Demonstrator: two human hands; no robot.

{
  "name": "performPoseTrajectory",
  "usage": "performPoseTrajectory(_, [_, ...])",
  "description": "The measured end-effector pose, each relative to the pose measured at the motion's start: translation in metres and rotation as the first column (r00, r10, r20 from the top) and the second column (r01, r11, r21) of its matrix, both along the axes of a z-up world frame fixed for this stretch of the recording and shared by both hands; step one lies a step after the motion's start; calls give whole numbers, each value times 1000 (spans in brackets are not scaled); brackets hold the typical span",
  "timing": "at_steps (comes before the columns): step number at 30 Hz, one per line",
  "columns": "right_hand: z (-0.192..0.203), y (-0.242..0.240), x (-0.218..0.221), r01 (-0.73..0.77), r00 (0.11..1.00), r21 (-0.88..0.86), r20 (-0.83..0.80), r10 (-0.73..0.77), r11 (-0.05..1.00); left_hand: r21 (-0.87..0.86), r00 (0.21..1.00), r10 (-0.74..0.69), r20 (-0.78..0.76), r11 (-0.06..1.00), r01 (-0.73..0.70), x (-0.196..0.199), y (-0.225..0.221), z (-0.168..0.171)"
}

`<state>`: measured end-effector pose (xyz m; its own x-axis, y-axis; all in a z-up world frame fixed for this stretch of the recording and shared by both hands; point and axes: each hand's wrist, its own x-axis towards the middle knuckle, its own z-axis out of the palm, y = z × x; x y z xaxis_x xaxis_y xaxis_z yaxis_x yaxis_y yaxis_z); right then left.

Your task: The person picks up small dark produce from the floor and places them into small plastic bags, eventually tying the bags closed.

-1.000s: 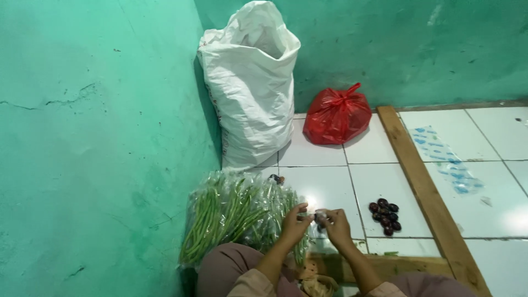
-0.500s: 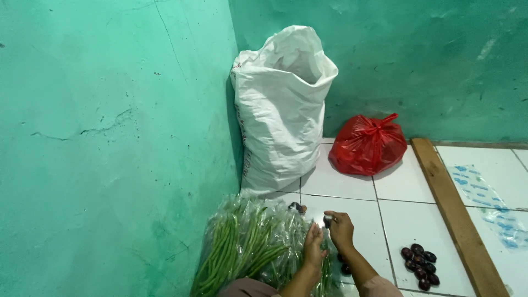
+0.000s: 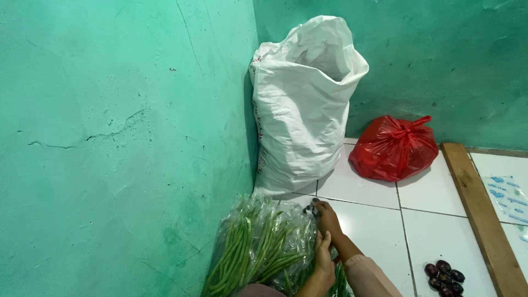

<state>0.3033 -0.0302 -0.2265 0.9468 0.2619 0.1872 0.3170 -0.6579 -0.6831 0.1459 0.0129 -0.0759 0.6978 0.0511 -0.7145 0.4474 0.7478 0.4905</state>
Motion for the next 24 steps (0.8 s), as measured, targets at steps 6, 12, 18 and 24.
performPoseTrajectory(6, [111,-2,-46,-82,960,214,-247,135,973,35,998,-40,-54,999,42,-1,3,8])
performPoseTrajectory(12, [125,-35,-83,-7,962,91,-272,31,996,68,999,-30,34,997,28,-9,1,1])
performPoseTrajectory(18, [76,-96,-139,23,974,-34,-225,-30,999,255,976,-210,60,948,188,-18,-5,-10])
performPoseTrajectory(24, [97,-145,-231,23,991,-121,-130,-38,992,368,888,-457,55,836,408,-25,-14,-49])
